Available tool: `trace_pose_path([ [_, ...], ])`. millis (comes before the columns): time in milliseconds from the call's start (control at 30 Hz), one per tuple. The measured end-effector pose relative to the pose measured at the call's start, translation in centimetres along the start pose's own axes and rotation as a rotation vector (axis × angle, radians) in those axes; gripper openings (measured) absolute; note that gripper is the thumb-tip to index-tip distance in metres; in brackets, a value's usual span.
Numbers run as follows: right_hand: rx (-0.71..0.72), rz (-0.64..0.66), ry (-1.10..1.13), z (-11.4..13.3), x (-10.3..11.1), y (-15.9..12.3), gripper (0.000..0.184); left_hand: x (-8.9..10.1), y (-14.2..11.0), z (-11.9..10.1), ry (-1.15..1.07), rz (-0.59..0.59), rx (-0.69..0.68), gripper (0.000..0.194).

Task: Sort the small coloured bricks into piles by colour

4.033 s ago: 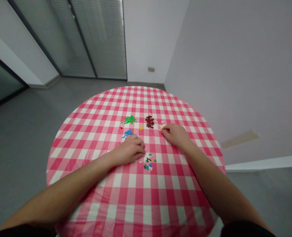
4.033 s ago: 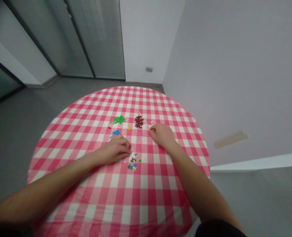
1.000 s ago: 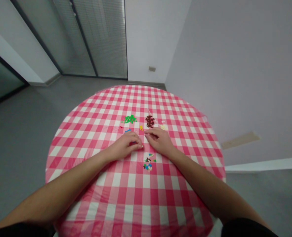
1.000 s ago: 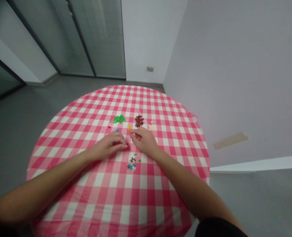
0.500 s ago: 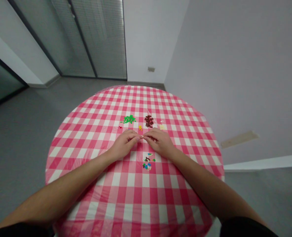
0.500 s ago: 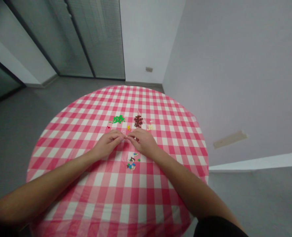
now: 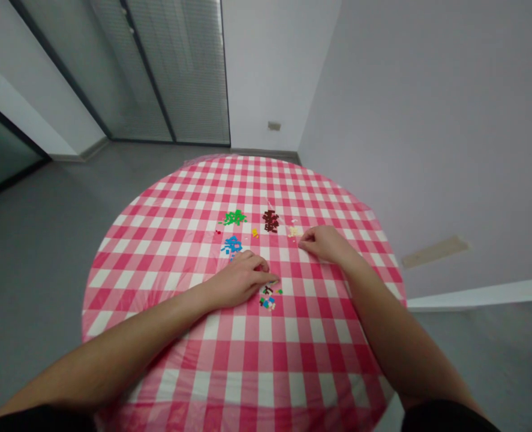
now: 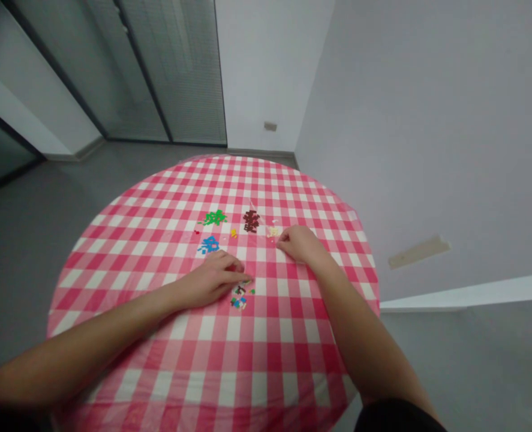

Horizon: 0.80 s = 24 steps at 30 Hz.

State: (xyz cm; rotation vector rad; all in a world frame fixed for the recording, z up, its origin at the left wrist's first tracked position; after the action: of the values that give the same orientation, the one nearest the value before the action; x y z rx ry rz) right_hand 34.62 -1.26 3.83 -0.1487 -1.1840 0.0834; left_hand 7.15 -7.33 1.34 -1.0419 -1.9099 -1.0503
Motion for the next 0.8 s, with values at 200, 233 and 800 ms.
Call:
trace_pose_path([
  [200,-0.044,-0.043,-0.015,-0.1,0.3,0.4,0.021,0.3,0.1,-0.3,0.031,0.06,-0.011,0.034],
  [233,-0.023,-0.032,-0.003,-0.2,0.3,0.3,0.02,0.3,0.1,-0.3,0.033,0.063,-0.011,0.034],
  [800,0.433,0.45,0.113,4.2,-1.7,-3.3,0.013,0.5,-0.1,0.2,0.008,-0.033,0.07,0.023],
])
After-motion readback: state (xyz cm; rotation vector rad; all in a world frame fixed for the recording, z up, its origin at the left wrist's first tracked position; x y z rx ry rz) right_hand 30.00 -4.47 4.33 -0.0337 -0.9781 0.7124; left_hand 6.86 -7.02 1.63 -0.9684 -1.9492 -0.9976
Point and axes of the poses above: each hand's wrist, its own y-axis towards the middle knuckle, its own x-axis out of the back of the hand, z = x × y, the point moved 1 cm from there along y, towards the middle knuckle, and after that the axes turned 15 degrees about -x, right-handed, at the moved point
